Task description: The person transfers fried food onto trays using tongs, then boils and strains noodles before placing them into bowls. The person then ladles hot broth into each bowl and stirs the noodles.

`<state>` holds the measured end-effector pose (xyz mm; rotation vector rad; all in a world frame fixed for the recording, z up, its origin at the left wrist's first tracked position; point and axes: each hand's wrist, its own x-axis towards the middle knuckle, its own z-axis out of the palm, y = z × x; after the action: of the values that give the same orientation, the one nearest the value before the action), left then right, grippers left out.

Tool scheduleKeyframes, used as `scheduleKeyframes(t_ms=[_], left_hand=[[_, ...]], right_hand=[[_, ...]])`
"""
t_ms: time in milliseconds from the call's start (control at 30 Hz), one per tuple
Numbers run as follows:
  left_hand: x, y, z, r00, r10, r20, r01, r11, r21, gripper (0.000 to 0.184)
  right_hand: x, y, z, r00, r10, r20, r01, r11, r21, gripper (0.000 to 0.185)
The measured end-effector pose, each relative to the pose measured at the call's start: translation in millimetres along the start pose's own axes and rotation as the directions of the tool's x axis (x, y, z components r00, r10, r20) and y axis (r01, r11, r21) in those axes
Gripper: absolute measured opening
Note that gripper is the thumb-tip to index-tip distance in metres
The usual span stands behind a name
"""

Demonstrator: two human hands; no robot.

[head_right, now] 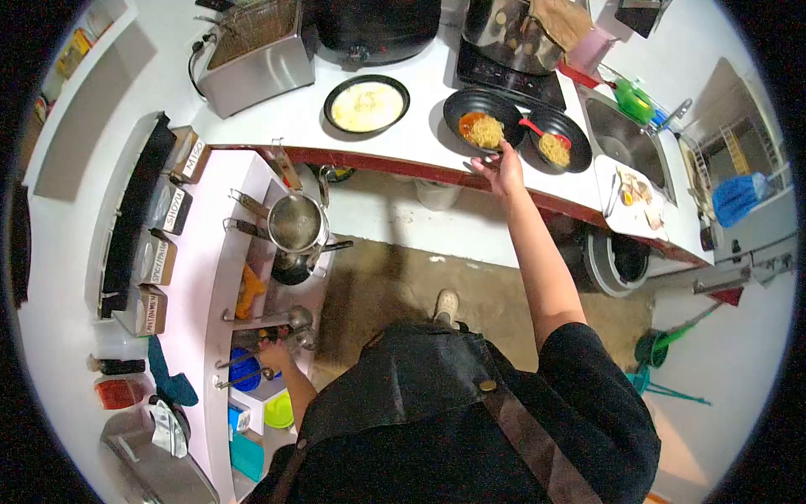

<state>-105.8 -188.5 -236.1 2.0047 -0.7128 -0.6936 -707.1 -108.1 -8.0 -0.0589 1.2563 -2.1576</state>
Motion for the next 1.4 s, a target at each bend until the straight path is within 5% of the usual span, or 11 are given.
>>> scheduleKeyframes(t_ms=[33, 67, 133, 200, 233, 300, 400, 700, 900, 1033, 1400], left_hand=[[-11, 8, -10, 0.994, -0.093, 0.050, 0.105, 0.918, -0.382, 0.027], [-4, -1, -34, 0.953, 0.288, 0.089, -0.280, 0.955, -0.093, 0.031], [-11, 12, -70, 0.876, 0.436, 0.206, -0.423, 0.900, -0.105, 0.037], [-64, 98, -135, 0.969, 0.059, 0.239, 0.031, 0.934, -0.357, 0.039], [-74, 112, -165, 0.942, 0.311, 0.128, -0.280, 0.936, -0.212, 0.038], [-149, 209, -201, 0.903, 0.424, -0.066, -0.429, 0.897, -0.105, 0.038], [-202, 296, -238, 0.792, 0.608, -0.061, -0.582, 0.720, -0.378, 0.031], [-285, 523, -20, 0.146, 0.989, -0.015, -0.511, 0.062, -0.857, 0.024], [-327, 686, 154, 0.021, 0.993, -0.114, -0.671, -0.070, -0.738, 0.025], [-315, 764, 240, -0.335, 0.942, -0.033, -0.871, -0.323, -0.370, 0.028], [-311, 805, 327, -0.602, 0.718, 0.348, -0.782, -0.444, -0.437, 0.025]], right_hand=[[16, 1, -1, 0.997, -0.024, 0.072, 0.021, 0.999, 0.041, 0.043], [29, 0, -5, 0.992, -0.012, 0.127, 0.011, 1.000, 0.002, 0.036], [28, -3, 4, 0.995, -0.043, 0.091, 0.045, 0.999, -0.015, 0.042], [14, -15, 14, 0.990, -0.037, 0.135, 0.036, 0.999, 0.009, 0.052], [9, -17, 17, 0.989, -0.041, 0.140, 0.031, 0.997, 0.067, 0.057], [-5, -32, 20, 0.986, 0.109, 0.123, -0.118, 0.991, 0.068, 0.061], [-4, -28, 5, 0.916, 0.261, 0.304, -0.292, 0.954, 0.060, 0.051], [-8, -110, 108, 0.724, 0.197, 0.662, -0.336, 0.938, 0.088, 0.061], [19, -156, 173, 0.708, 0.066, 0.703, -0.212, 0.969, 0.123, 0.068], [40, -164, 200, 0.710, 0.038, 0.703, -0.184, 0.974, 0.134, 0.070], [74, -166, 238, 0.780, 0.016, 0.626, -0.124, 0.984, 0.129, 0.075]])
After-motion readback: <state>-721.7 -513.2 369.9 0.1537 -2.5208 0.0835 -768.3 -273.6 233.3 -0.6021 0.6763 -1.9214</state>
